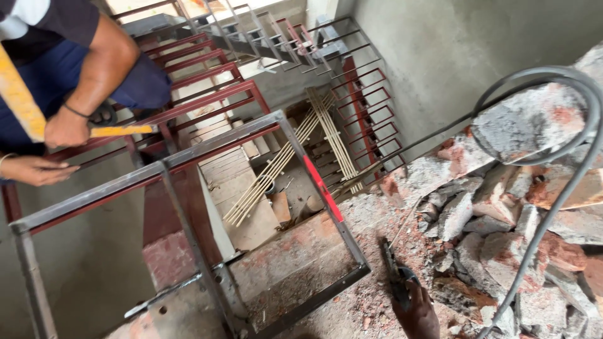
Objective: Welding a metal frame into place on a concrete structure.
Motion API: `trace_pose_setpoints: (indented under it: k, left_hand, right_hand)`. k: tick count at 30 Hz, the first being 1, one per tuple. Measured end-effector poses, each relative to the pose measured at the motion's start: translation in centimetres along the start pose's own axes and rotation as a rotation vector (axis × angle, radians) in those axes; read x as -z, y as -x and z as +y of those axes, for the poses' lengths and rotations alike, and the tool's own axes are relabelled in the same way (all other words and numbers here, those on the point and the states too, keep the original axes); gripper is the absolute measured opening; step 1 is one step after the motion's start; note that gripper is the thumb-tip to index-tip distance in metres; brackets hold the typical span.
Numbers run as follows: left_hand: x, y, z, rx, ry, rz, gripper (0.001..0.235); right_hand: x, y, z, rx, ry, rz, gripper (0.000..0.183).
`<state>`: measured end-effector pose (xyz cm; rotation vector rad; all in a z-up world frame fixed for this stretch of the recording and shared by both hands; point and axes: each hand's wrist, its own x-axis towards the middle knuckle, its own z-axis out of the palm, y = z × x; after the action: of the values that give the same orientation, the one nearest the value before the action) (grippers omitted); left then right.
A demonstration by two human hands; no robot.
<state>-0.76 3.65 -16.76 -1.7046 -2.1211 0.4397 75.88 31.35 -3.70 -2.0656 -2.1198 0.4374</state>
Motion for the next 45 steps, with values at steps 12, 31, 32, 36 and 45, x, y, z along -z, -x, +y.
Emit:
trace_pose_setpoints:
  k: [12,31,32,36,45]
  left_hand:
    - [3.6,6.7,-7.7,0.605,0.584,-0.208,0.04]
    - [14.9,0.4,-8.4,0.822,0.675,-0.636,0.061]
    - [15.3,0.0,-8.6,0.822,0.663,-0.713,0.062]
    - [19.8,-3.5,-9.8,0.819,0.558,-0.874,0.074]
    - [13.5,-20.2,-7.0,0.22,0.571,-0.365,0.097]
  right_hand:
    - [0.1,-1.8,3.1,-0.144,0.098,-0.108,0.07]
    - [19.9,-3.7,-22.6,0.345,-0.604,-0.288,0.049]
    - [18.2,-4.3,-23.1,0.119,-0.901,-0.458,0.038]
    - [14.0,-2.5,-28.8,-0.315,-1.302,-0.711,0.036]
    - [7.1,-1.9,-32.1,-0.153,-1.134,-0.751,0.059]
